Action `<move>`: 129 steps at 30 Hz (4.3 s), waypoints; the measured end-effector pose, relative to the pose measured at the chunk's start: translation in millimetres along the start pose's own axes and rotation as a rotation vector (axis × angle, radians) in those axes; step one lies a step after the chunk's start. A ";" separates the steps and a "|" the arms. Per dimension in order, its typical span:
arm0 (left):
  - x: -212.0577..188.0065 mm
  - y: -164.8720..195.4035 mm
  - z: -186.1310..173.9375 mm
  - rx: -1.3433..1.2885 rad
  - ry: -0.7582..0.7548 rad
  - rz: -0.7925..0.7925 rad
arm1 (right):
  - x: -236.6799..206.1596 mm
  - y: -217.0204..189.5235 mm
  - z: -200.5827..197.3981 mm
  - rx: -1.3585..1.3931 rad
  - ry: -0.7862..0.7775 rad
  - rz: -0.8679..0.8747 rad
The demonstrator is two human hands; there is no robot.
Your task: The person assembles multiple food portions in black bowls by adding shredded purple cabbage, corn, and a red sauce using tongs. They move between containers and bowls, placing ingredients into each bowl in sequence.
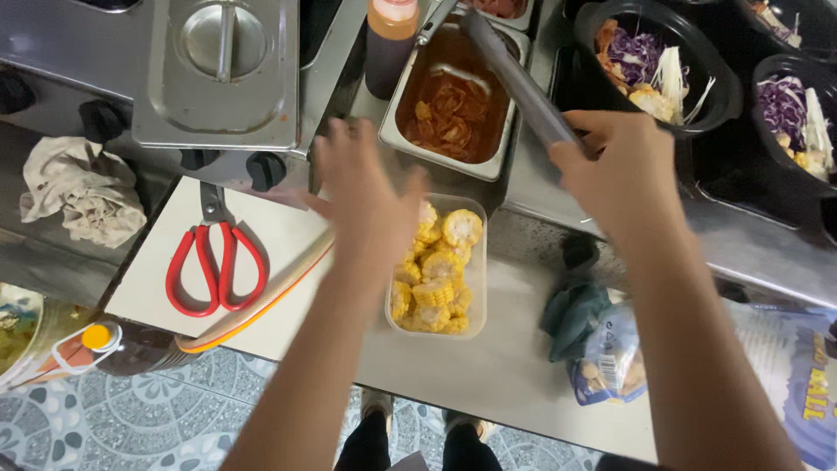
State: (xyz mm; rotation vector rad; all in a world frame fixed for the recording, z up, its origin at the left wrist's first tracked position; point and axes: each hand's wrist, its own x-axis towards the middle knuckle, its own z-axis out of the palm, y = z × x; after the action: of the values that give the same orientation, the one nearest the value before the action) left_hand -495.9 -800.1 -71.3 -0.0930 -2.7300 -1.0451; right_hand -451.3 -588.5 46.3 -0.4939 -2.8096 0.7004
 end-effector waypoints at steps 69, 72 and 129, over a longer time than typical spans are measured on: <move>109.2 58.2 93.8 0.386 -0.285 0.101 | 36.2 43.7 57.3 0.742 0.005 0.173; 111.4 60.1 97.4 0.363 -0.245 0.097 | 40.5 48.6 64.9 0.717 -0.020 0.247; -35.9 -23.8 51.6 -0.250 0.129 0.008 | -65.8 42.3 135.3 0.314 0.178 -0.269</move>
State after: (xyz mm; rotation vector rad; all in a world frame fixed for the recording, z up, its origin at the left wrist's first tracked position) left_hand -473.3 -782.8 -132.2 -0.0731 -2.4726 -1.3371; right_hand -416.0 -633.9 -99.1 -0.1130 -2.4727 0.9610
